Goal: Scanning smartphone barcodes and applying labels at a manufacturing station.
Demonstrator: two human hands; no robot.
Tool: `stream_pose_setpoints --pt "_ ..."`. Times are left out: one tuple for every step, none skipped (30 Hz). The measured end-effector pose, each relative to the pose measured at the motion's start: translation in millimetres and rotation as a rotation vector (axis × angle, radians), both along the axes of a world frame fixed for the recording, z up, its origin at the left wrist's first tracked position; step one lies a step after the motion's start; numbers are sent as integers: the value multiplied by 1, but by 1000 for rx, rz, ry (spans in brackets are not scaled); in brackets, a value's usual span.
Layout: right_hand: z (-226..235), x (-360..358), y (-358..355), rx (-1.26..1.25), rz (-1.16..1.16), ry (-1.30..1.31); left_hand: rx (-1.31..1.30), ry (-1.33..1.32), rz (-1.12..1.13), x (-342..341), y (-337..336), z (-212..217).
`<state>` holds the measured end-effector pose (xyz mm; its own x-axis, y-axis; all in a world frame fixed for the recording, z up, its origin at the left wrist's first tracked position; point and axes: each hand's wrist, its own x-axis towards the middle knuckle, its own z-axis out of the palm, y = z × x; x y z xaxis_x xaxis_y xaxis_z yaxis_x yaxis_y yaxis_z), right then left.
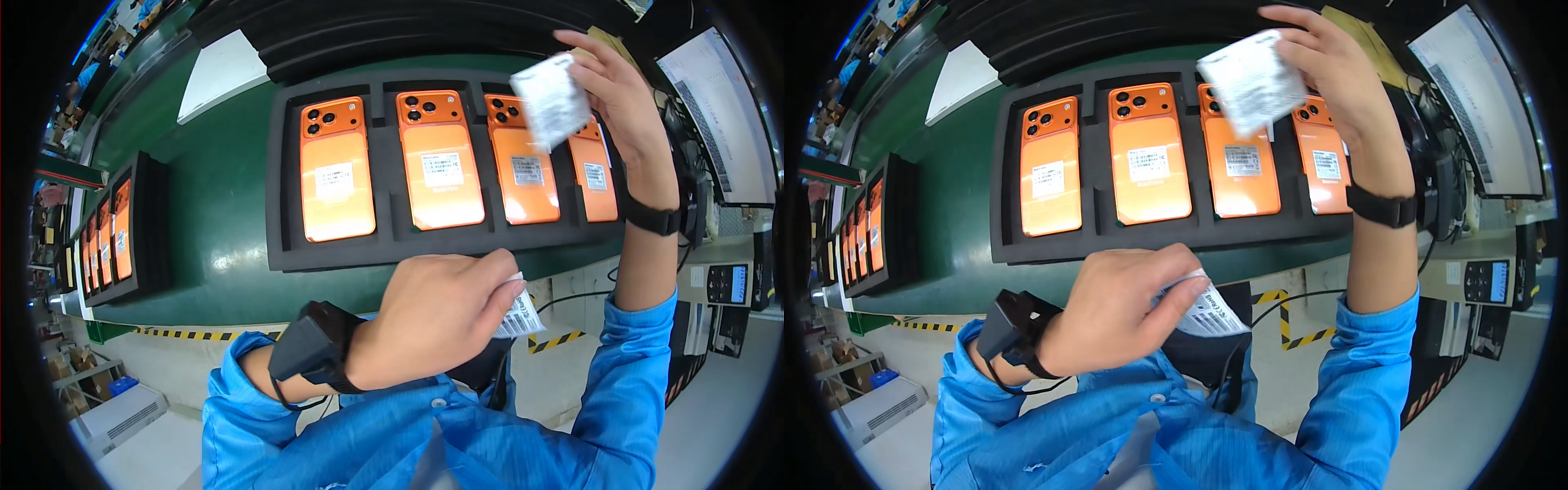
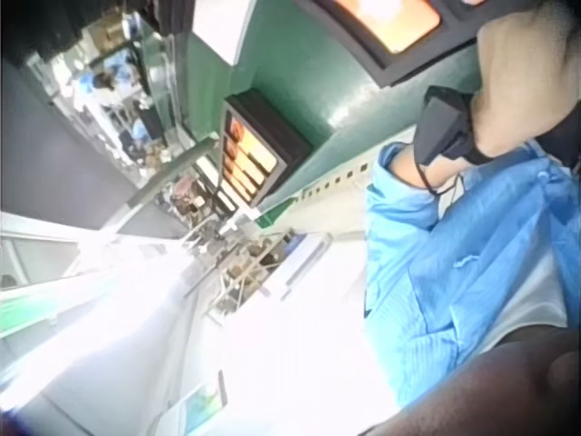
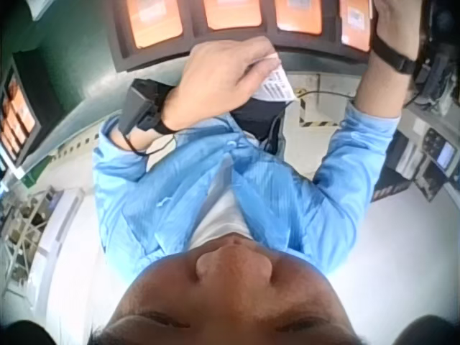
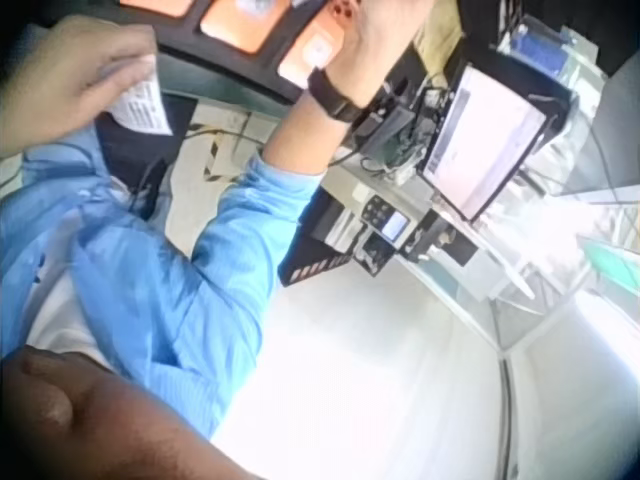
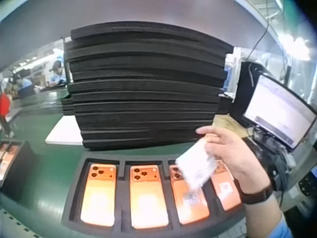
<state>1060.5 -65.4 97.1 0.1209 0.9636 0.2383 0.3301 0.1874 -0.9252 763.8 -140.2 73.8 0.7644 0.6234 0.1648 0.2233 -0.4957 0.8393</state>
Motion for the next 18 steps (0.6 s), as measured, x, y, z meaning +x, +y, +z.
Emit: stream_pose_setpoints --pt "4 -1 12 -101 34 -94 32 -13 -12 6 3 -3" --pt "5 -3 23 -156 139 -210 41 -23 -5 9 6 -5" --pt "3 -7 33 -103 146 -281 47 -55 7 12 9 -7" --pt "-3 -12 39 -104 149 -274 53 -88 18 15 13 -9" --pt "-9 -17 44 -44 131 -231 53 -82 20 17 18 -10" --pt "-14 -20 49 -2 89 -207 119 -72 42 20 25 -12" --pt "-17 -21 46 -67 71 -150 185 -63 63 22 33 -14" --pt "-19 -21 46 -112 57 -217 253 -54 83 23 41 -15" --pt "-22 -22 45 -116 78 -144 239 66 34 23 48 -15" --pt "-23 -22 44 -93 89 -92 239 67 24 24 55 -16" --pt "-24 -22 42 -120 67 -81 291 89 -34 26 61 -16" --pt "-25 -21 41 -163 77 -25 346 108 -95 28 67 -17" --pt "-24 -19 40 -183 102 25 370 110 -106 29 72 -17" --pt "-23 -18 40 -201 76 31 373 106 -117 30 78 -18" --pt "-23 -16 39 -212 76 -1 401 126 -121 32 86 -20" --pt "-23 -15 40 -221 77 -33 421 190 -132 32 91 -21" --pt "-23 -14 40 -216 73 -70 427 202 -165 30 95 -21" --pt "-24 -14 41 -227 73 -62 436 152 -162 28 97 -21"
